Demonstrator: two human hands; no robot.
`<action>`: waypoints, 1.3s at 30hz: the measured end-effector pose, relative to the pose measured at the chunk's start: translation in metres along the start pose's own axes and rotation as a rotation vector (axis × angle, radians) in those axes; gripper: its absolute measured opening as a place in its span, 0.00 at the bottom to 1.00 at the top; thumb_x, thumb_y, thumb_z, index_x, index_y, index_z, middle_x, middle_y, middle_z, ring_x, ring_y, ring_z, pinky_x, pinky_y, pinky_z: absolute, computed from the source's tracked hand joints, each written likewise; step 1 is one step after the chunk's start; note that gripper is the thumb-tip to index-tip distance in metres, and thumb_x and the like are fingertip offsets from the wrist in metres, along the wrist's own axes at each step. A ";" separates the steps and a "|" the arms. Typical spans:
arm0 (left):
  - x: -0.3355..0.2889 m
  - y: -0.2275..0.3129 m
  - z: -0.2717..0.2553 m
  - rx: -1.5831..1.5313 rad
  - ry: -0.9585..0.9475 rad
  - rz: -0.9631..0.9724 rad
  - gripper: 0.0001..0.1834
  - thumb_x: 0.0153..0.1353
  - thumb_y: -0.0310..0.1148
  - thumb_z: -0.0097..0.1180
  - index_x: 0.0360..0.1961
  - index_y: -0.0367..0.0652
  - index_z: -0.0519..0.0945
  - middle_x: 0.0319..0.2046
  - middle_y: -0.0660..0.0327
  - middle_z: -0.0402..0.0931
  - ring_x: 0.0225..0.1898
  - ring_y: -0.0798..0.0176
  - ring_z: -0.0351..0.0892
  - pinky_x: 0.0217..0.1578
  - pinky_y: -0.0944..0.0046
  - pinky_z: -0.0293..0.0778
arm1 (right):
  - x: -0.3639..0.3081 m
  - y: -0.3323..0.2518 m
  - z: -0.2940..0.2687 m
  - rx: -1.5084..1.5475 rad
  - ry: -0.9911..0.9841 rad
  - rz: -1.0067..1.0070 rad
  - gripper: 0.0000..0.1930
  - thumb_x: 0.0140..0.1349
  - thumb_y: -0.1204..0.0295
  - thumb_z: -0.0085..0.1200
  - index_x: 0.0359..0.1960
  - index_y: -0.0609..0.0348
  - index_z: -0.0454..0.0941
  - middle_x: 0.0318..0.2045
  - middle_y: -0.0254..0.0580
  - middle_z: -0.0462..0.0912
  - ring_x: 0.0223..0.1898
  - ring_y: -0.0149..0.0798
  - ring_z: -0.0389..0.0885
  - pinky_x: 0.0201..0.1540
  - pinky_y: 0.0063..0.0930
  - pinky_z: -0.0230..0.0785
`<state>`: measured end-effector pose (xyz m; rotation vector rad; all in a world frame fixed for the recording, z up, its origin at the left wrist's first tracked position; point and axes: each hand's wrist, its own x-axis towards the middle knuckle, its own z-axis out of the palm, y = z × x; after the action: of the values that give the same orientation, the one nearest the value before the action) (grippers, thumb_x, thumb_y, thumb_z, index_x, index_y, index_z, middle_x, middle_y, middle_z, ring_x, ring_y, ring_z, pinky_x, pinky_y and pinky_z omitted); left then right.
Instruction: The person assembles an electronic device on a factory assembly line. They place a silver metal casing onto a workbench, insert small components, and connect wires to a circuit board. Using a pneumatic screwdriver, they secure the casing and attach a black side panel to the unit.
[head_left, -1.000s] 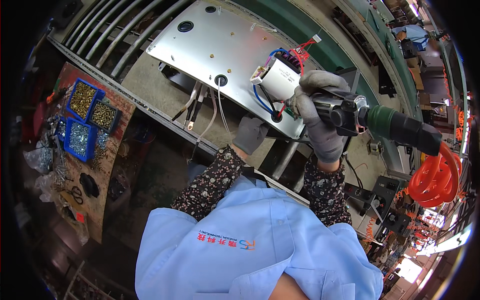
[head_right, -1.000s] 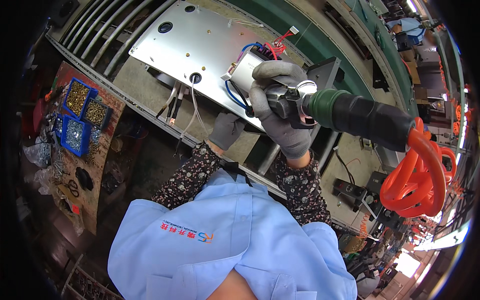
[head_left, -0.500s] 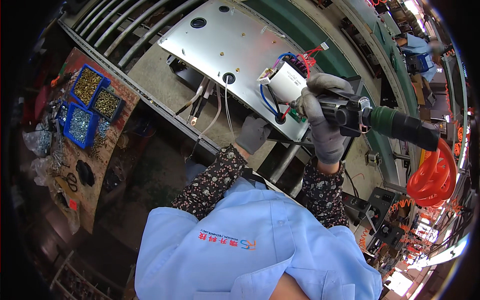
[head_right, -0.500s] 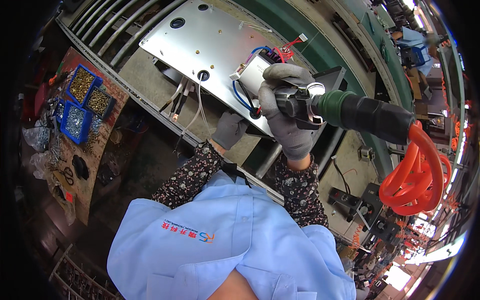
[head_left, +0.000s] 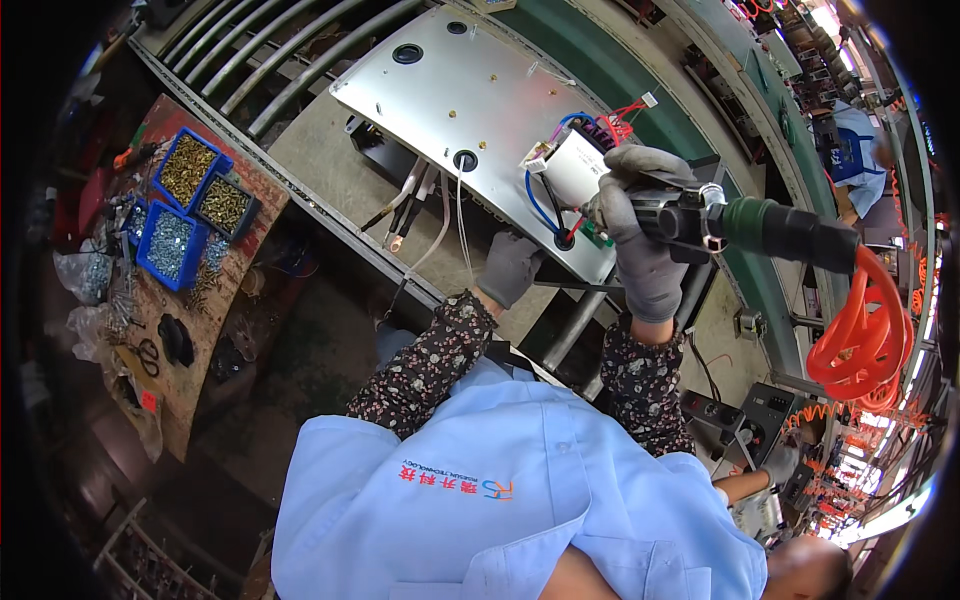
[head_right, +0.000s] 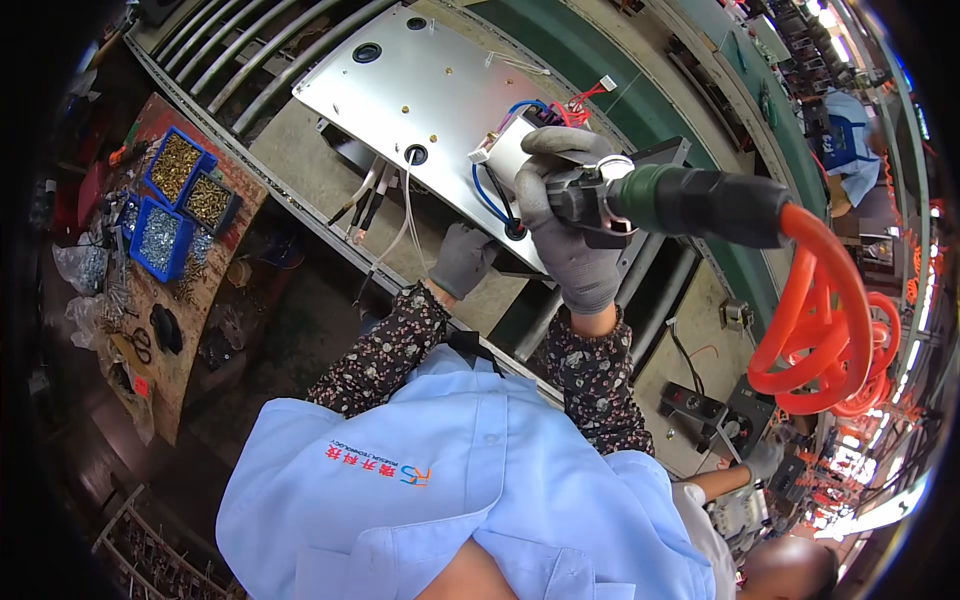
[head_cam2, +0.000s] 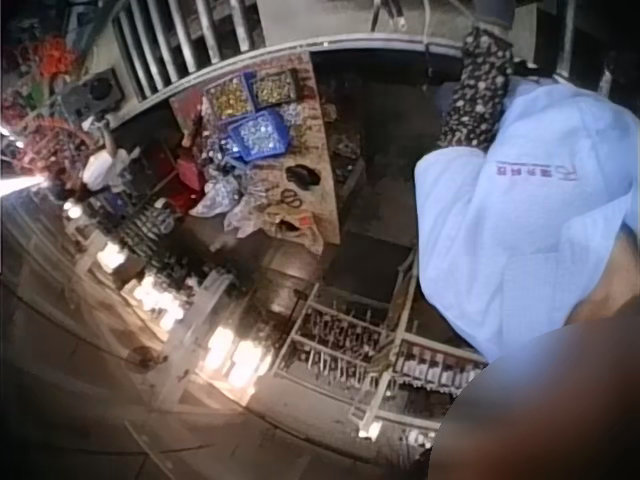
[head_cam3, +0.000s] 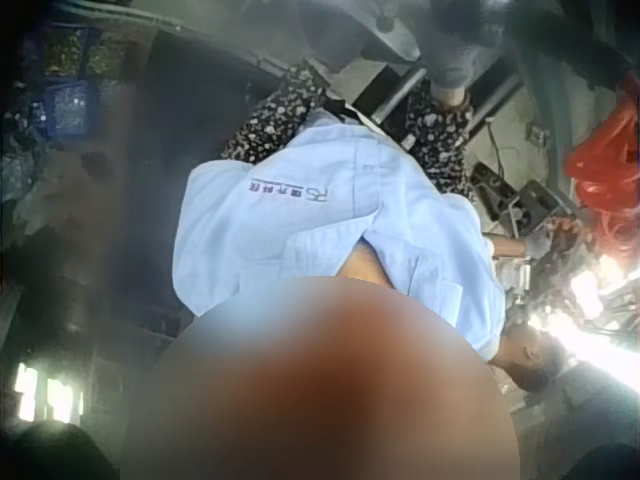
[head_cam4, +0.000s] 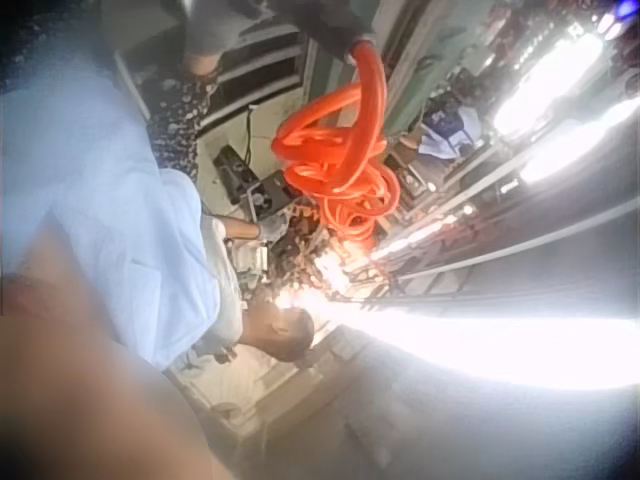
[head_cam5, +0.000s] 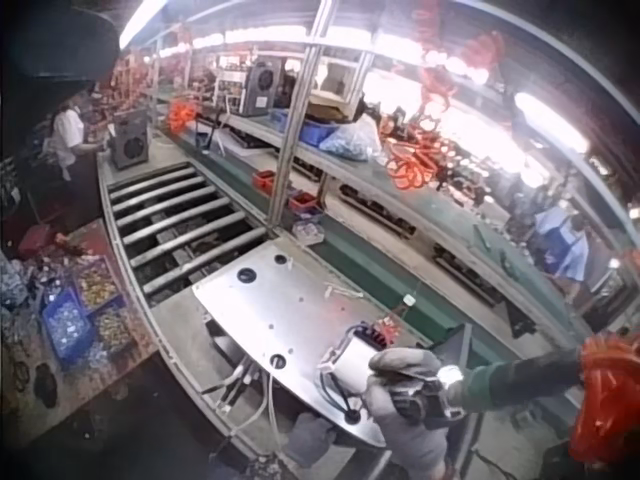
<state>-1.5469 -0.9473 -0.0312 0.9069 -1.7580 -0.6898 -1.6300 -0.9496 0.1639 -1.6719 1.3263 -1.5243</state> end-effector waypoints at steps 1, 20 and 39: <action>0.000 0.000 0.001 0.008 0.008 0.001 0.04 0.44 0.26 0.56 0.25 0.45 0.79 0.23 0.58 0.77 0.24 0.53 0.73 0.29 0.59 0.67 | 0.000 0.001 -0.002 0.016 -0.005 0.024 0.12 0.48 0.80 0.53 0.37 0.62 0.70 0.34 0.40 0.75 0.28 0.26 0.73 0.32 0.20 0.68; 0.005 0.042 -0.150 -1.755 -0.201 -0.993 0.25 0.63 0.39 0.39 0.55 0.30 0.57 0.48 0.47 0.67 0.38 0.64 0.74 0.35 0.70 0.75 | 0.037 -0.037 0.029 0.103 0.119 -0.114 0.16 0.46 0.77 0.51 0.40 0.67 0.69 0.38 0.47 0.73 0.34 0.36 0.75 0.38 0.28 0.69; -0.005 -0.021 -0.190 -1.013 -0.024 -1.100 0.20 0.62 0.42 0.43 0.43 0.33 0.70 0.19 0.69 0.67 0.18 0.79 0.61 0.19 0.80 0.58 | 0.073 0.002 0.047 0.060 0.158 0.113 0.12 0.45 0.79 0.55 0.35 0.65 0.73 0.29 0.40 0.76 0.27 0.27 0.75 0.31 0.19 0.70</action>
<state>-1.3613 -0.9619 0.0138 1.0305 -0.5589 -2.0292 -1.5939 -1.0261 0.1830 -1.4397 1.4153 -1.6408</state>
